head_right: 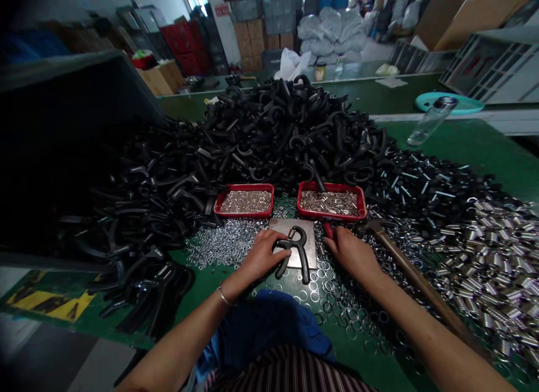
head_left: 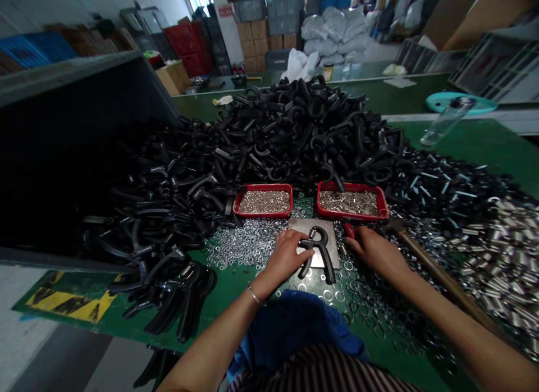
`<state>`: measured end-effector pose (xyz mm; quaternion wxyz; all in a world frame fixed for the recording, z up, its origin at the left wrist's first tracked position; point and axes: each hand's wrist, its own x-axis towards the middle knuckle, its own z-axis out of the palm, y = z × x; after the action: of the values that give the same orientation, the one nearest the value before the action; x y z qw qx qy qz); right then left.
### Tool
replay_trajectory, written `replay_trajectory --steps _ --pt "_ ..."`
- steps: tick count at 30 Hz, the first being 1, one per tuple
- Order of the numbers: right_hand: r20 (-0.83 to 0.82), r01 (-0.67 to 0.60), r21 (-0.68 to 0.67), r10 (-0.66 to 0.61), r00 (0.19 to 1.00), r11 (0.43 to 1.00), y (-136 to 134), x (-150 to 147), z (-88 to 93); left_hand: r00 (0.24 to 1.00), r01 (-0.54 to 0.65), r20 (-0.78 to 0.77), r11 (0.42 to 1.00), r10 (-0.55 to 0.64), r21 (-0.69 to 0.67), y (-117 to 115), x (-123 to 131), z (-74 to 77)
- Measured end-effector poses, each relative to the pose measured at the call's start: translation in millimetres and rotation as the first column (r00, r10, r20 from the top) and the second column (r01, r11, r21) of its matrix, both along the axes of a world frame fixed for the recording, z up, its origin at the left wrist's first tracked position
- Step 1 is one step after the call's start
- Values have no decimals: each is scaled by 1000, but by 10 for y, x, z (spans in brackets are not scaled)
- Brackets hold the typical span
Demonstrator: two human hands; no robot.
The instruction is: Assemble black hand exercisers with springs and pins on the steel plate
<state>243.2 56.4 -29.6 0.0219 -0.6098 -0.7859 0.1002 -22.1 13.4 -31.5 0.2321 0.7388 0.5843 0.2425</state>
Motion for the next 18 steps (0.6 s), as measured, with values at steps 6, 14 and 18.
replay_trajectory --steps 6,14,18 --pt "-38 24 -43 -26 999 999 94 73 144 996 -75 -45 997 77 33 60 -12 -40" --pt "-877 -7 -154 -133 461 988 96 -320 402 1000 14 15 999 -14 43 65 -8 -67" --pt "-914 20 -245 -238 330 969 103 -700 175 1000 -17 15 1000 17 19 8 69 -84"
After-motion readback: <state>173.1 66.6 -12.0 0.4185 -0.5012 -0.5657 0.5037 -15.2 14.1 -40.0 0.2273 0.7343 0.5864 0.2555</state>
